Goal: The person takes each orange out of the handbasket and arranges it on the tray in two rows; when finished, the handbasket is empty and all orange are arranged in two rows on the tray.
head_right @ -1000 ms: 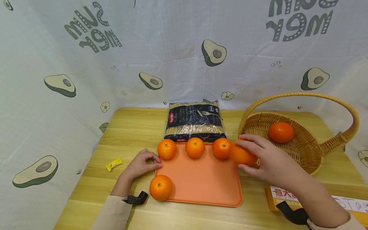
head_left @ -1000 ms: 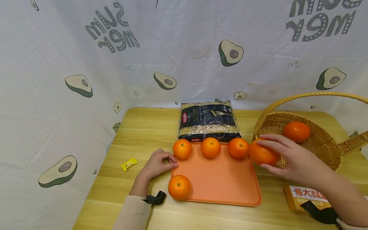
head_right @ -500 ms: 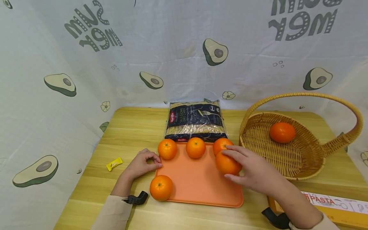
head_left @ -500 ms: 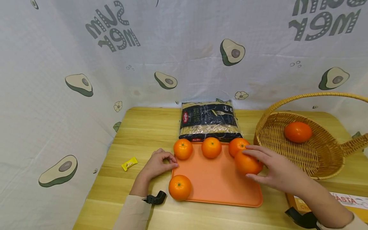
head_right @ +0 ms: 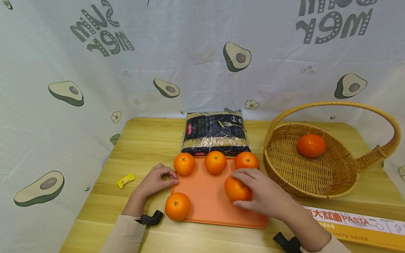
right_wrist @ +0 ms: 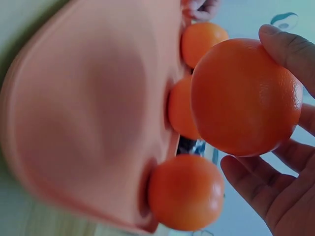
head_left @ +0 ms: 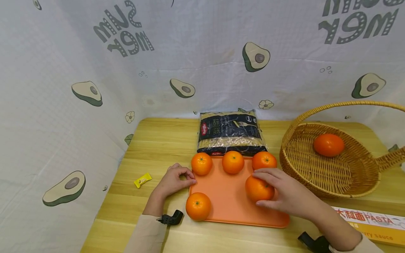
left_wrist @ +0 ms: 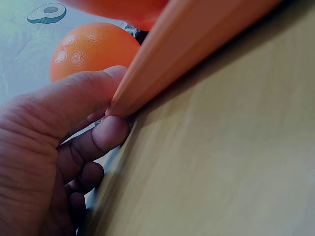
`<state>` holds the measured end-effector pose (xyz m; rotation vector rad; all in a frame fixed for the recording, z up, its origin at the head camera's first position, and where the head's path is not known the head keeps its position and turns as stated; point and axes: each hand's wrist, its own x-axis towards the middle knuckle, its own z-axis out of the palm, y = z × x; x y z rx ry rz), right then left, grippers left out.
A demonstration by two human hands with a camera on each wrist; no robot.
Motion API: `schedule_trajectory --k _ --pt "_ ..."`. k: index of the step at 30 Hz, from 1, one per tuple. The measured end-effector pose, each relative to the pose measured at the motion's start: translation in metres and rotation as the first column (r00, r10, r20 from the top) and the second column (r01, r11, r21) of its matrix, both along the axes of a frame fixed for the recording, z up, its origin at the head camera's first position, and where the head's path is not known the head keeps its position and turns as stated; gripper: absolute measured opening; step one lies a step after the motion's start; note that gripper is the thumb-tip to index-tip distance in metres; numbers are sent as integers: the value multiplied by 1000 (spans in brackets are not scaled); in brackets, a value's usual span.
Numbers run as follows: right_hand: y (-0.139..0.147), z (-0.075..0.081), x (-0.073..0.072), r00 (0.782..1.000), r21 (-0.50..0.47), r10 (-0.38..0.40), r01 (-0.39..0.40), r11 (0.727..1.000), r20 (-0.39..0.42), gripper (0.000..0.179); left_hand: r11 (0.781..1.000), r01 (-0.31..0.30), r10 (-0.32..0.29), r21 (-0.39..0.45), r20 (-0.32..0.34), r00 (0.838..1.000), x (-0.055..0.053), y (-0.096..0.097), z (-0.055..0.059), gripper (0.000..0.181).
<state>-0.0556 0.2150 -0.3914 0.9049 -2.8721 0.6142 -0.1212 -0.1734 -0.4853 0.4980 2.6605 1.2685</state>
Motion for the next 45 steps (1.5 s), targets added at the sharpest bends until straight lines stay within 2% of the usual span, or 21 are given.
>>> schedule_trajectory --k 9,17,25,30,39,45 --pt "-20 -12 0 999 -20 42 -41 999 23 73 1000 3 -3 -6 -6 1000 0 0 0 11" --pt "-32 -17 3 994 -37 63 -60 998 92 71 1000 0 0 -14 6 1000 0 1 2 11" --pt "-39 -25 5 990 -36 125 -122 992 70 69 1000 -6 6 -19 17 1000 1 2 3 11" --pt "-45 -30 10 987 -40 134 -131 991 85 69 1000 -1 1 -12 14 1000 0 1 3 11" --pt "-51 -36 13 983 -43 173 -170 984 58 70 1000 0 0 -7 19 1000 0 1 4 11" --pt "-52 -38 15 982 -27 169 -167 986 82 73 1000 -1 1 -11 19 1000 1 1 4 11"
